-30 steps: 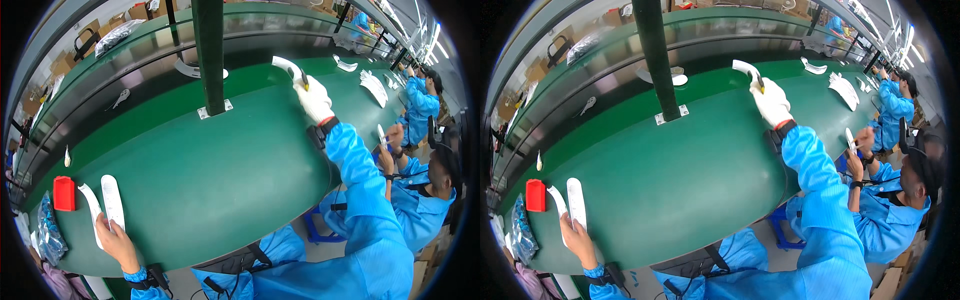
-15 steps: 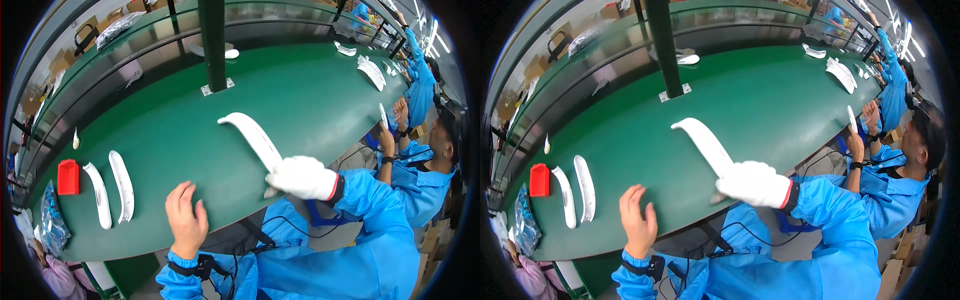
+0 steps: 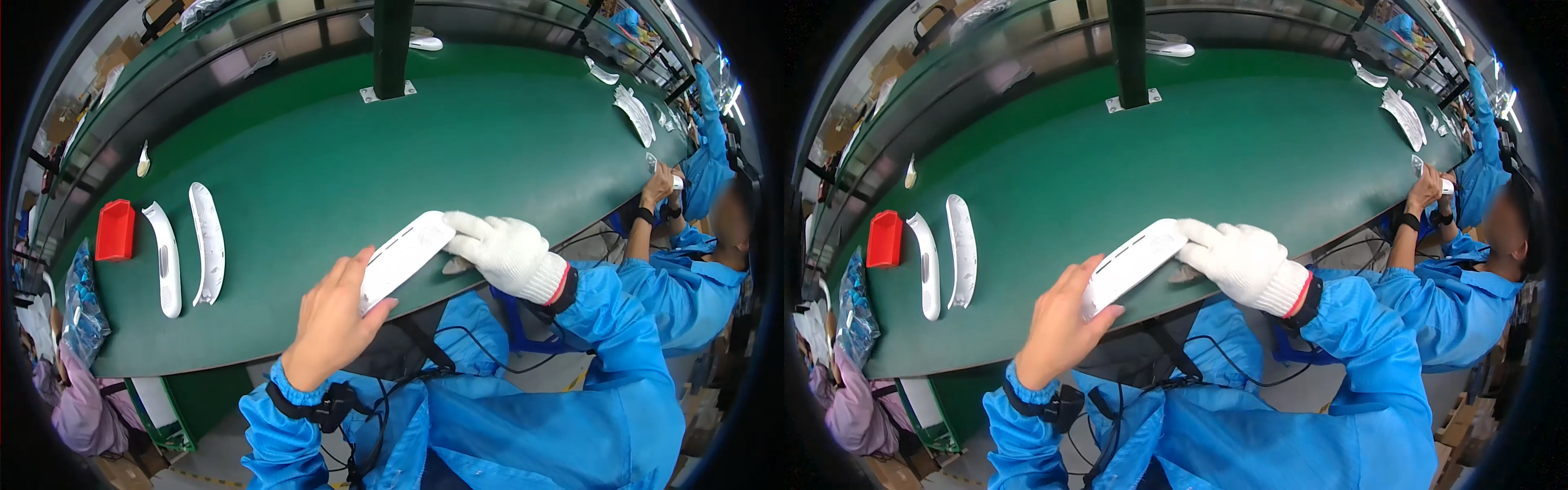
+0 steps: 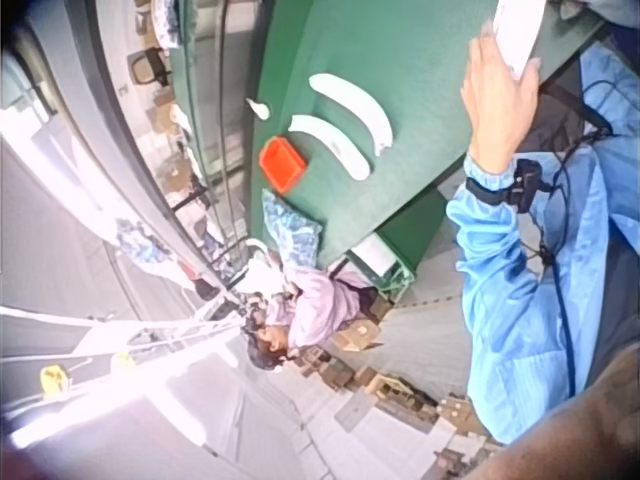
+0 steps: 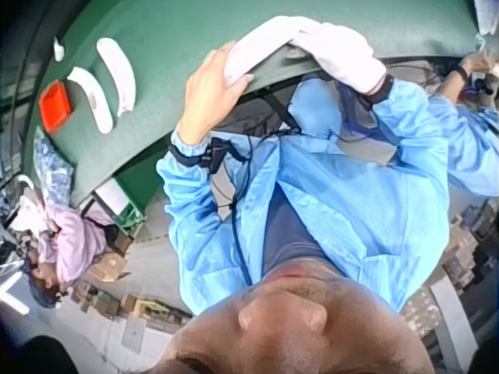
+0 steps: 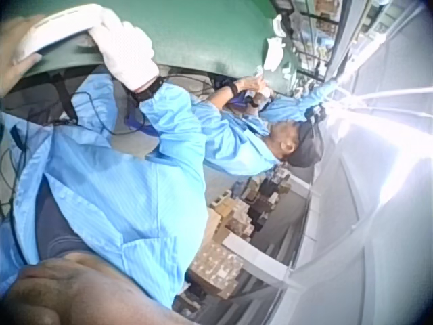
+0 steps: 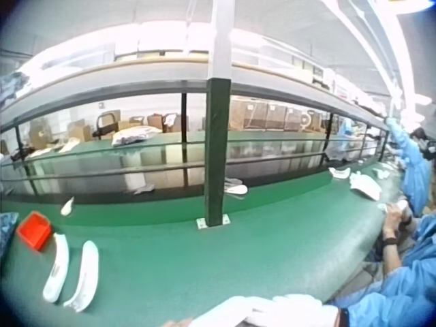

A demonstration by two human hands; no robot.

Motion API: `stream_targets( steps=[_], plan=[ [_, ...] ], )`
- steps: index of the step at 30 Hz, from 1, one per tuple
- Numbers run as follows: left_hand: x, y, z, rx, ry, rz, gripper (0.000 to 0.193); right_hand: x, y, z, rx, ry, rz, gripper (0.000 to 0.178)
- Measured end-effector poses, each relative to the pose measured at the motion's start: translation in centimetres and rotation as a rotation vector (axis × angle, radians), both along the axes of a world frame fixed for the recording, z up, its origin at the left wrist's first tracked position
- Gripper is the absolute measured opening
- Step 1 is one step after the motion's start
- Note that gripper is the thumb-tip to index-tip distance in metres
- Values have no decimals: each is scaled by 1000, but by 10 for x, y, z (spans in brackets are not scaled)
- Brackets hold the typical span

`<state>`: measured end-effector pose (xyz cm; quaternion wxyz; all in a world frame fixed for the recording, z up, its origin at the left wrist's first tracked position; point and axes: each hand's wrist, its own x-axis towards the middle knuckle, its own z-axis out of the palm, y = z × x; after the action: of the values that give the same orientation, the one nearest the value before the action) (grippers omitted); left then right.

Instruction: Using pliers to trim or finish white plastic components on an assembly line.

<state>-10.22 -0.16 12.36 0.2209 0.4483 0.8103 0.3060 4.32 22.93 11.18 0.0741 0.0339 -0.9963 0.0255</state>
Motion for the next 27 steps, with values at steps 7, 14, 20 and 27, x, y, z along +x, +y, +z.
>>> stream_targets(
  steps=[7,14,20,27],
  plan=[
    [54,-21,-31,430,-1021,268,63,-21,-20,1,-166,58,100,28],
    [83,-19,-63,576,-1607,165,76,-17,-24,1,-320,9,195,27],
    [99,-22,-94,576,-1667,100,79,-16,-15,15,-1408,105,-287,37],
    [101,-19,-103,645,-1803,39,71,-52,-70,18,-1776,174,-308,35]
  ],
)
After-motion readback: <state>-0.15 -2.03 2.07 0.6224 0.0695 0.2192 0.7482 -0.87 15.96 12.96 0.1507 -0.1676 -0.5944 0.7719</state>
